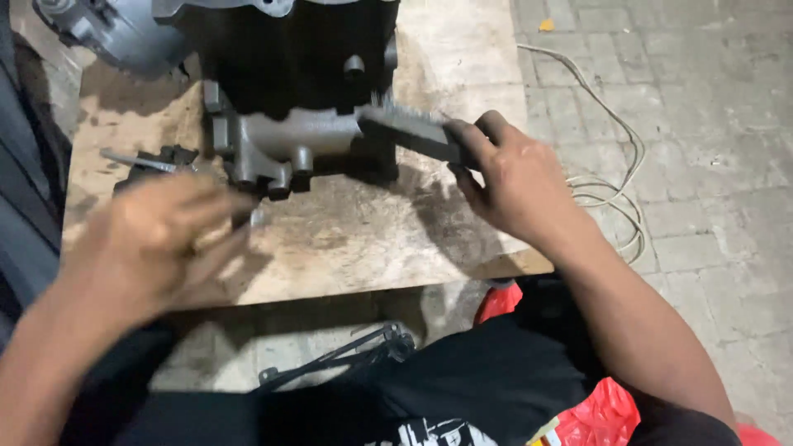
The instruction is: Cleaning an engine block using a wire brush and a small scraping tool to remove debris.
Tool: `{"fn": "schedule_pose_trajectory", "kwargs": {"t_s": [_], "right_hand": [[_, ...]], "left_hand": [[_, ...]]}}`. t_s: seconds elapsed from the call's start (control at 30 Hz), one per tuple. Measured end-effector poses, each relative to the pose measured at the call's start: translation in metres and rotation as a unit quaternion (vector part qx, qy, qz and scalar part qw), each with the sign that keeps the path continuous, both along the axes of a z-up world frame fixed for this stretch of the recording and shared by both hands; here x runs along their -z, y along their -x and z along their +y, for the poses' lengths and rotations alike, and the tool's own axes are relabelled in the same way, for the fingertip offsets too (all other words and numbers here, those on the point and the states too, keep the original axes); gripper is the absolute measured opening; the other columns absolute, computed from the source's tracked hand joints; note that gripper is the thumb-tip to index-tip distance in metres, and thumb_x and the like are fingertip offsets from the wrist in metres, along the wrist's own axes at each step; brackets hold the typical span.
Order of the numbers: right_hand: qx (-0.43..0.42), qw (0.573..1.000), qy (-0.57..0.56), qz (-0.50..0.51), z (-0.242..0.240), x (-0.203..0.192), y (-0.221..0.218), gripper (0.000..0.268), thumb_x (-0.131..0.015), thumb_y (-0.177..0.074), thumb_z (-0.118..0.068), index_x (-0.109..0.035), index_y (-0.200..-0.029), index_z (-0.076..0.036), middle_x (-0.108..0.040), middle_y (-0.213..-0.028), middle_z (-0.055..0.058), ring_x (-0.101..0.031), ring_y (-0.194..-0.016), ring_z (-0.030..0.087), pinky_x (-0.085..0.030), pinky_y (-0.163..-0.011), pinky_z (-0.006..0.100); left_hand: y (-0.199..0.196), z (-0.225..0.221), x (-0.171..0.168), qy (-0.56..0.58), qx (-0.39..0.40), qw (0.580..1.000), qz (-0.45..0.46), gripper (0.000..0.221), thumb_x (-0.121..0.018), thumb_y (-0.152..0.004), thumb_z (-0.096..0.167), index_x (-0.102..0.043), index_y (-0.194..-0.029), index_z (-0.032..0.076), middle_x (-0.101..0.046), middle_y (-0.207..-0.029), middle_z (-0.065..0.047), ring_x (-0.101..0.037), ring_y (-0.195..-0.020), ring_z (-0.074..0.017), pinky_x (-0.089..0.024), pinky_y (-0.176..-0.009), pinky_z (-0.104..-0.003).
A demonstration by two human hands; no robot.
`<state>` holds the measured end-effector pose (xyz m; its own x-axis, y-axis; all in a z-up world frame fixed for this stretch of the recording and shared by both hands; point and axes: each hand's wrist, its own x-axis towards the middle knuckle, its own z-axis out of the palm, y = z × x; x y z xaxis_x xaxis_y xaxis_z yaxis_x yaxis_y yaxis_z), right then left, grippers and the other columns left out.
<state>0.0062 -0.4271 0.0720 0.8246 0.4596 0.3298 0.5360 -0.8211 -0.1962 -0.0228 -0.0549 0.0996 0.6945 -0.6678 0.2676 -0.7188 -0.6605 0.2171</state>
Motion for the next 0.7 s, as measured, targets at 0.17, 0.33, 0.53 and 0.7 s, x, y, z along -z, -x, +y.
{"fn": "schedule_pose_trajectory", "kwargs": {"t_s": [0.17,0.33,0.53,0.7], "right_hand": [[0.019,0.990,0.006,-0.137,0.000,0.015,0.004,0.037,-0.076,-0.099,-0.022,-0.063,-0.129,-0.004,-0.062,-0.113,0.014,-0.065,-0.076,0.030,-0.049,-0.046,0.043],[0.021,0.982,-0.143,-0.125,0.001,0.075,0.009,0.050,-0.079,-0.098,-0.027,-0.048,-0.128,-0.002,-0.061,-0.089,0.010,-0.055,-0.062,0.026,-0.043,-0.056,0.039],[-0.040,0.994,-0.095,0.022,0.036,0.046,0.010,0.040,-0.066,-0.101,-0.020,-0.051,-0.130,0.002,-0.074,-0.088,0.015,-0.067,-0.055,0.022,-0.057,-0.046,0.034],[-0.072,0.952,-0.271,-0.125,0.042,0.039,0.011,0.036,-0.047,-0.110,-0.024,-0.043,-0.122,0.010,-0.064,-0.083,0.019,-0.051,-0.055,0.019,-0.034,-0.053,0.033]], "left_hand": [[-0.055,0.015,0.019,-0.001,-0.013,0.968,-0.250,0.017,-0.083,-0.103,0.022,-0.079,-0.111,0.007,-0.076,-0.104,-0.009,-0.068,-0.091,-0.0256,-0.050,-0.069,-0.038],[-0.074,0.023,0.050,0.070,-0.041,0.975,-0.205,0.021,-0.089,-0.098,0.015,-0.081,-0.113,0.001,-0.074,-0.106,-0.013,-0.064,-0.097,-0.0300,-0.054,-0.081,-0.044],[-0.057,0.026,0.071,0.183,-0.031,0.964,-0.192,0.012,-0.085,-0.100,0.004,-0.079,-0.107,-0.004,-0.075,-0.114,-0.018,-0.061,-0.097,-0.0324,-0.048,-0.085,-0.042],[-0.052,0.022,0.078,0.281,-0.005,0.954,-0.103,0.011,-0.067,-0.103,-0.006,-0.068,-0.112,-0.011,-0.068,-0.123,-0.027,-0.068,-0.115,-0.0411,-0.054,-0.102,-0.050]]}}
